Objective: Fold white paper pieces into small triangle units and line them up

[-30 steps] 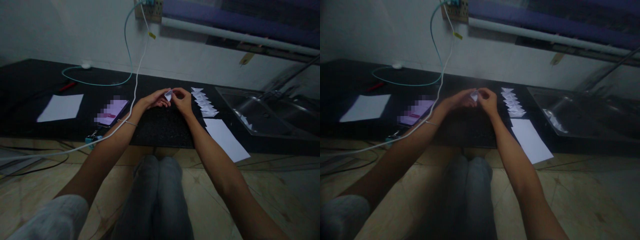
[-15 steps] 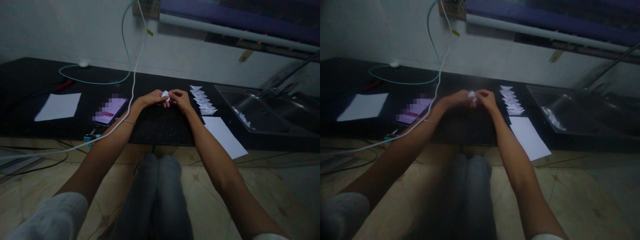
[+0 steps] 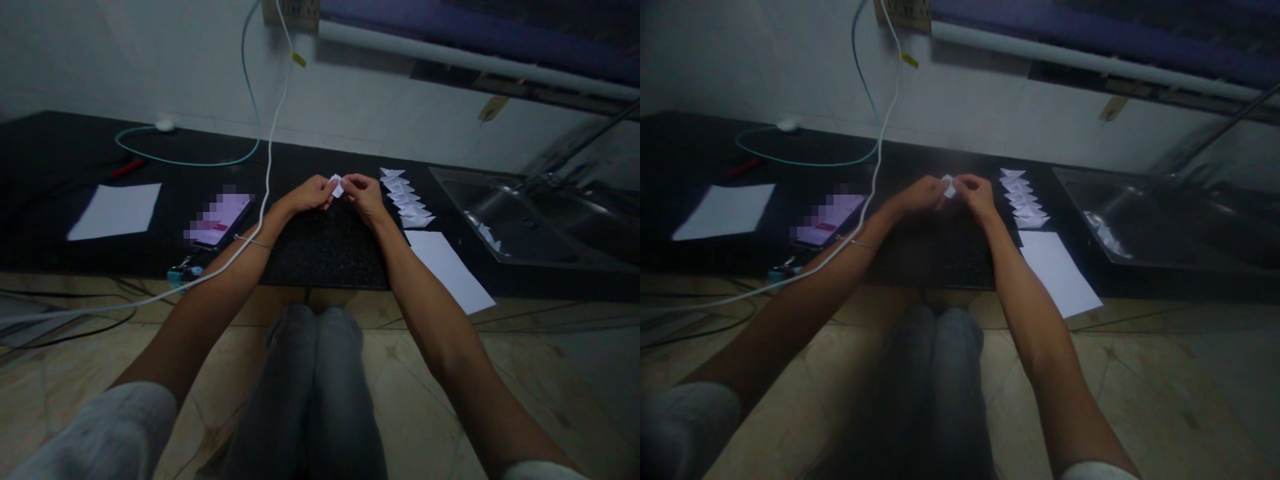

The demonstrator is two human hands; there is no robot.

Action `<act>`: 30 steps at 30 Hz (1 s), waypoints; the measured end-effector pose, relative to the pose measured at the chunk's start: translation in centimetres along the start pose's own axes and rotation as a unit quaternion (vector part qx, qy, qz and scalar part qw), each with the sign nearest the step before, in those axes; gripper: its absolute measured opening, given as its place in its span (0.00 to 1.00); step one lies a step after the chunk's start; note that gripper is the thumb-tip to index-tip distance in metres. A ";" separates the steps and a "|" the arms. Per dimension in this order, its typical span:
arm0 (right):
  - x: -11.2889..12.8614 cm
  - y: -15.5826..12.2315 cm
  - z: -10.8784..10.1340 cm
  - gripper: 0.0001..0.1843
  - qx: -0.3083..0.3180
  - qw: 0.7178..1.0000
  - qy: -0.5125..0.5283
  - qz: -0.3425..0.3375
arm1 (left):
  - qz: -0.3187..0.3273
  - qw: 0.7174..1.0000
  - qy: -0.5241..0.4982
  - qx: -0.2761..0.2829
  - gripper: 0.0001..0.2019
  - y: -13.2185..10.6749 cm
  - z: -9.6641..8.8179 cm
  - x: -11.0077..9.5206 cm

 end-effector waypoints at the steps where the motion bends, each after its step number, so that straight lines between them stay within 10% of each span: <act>1: -0.2 -0.1 0.3 0.24 0.014 1.000 0.003 0.015 | 0.009 1.000 0.006 -0.007 0.30 0.1 -0.1 0.1; 20: -0.6 -0.4 1.9 0.22 0.099 0.994 -0.038 0.032 | 0.027 0.998 -0.042 -0.032 0.20 0.4 -0.3 0.9; 30: 0.8 -0.1 -0.9 0.27 -0.050 0.997 -0.044 -0.026 | 0.062 0.993 -0.053 -0.083 0.17 0.0 -2.1 -0.4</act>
Point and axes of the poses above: each hand's wrist, its own y-axis towards the middle knuckle, its own z-axis out of the palm, x = y × z, the point moved 7 cm from there along y, towards the middle knuckle, and after that the axes turned 2 degrees about x, right-handed, at the moved point
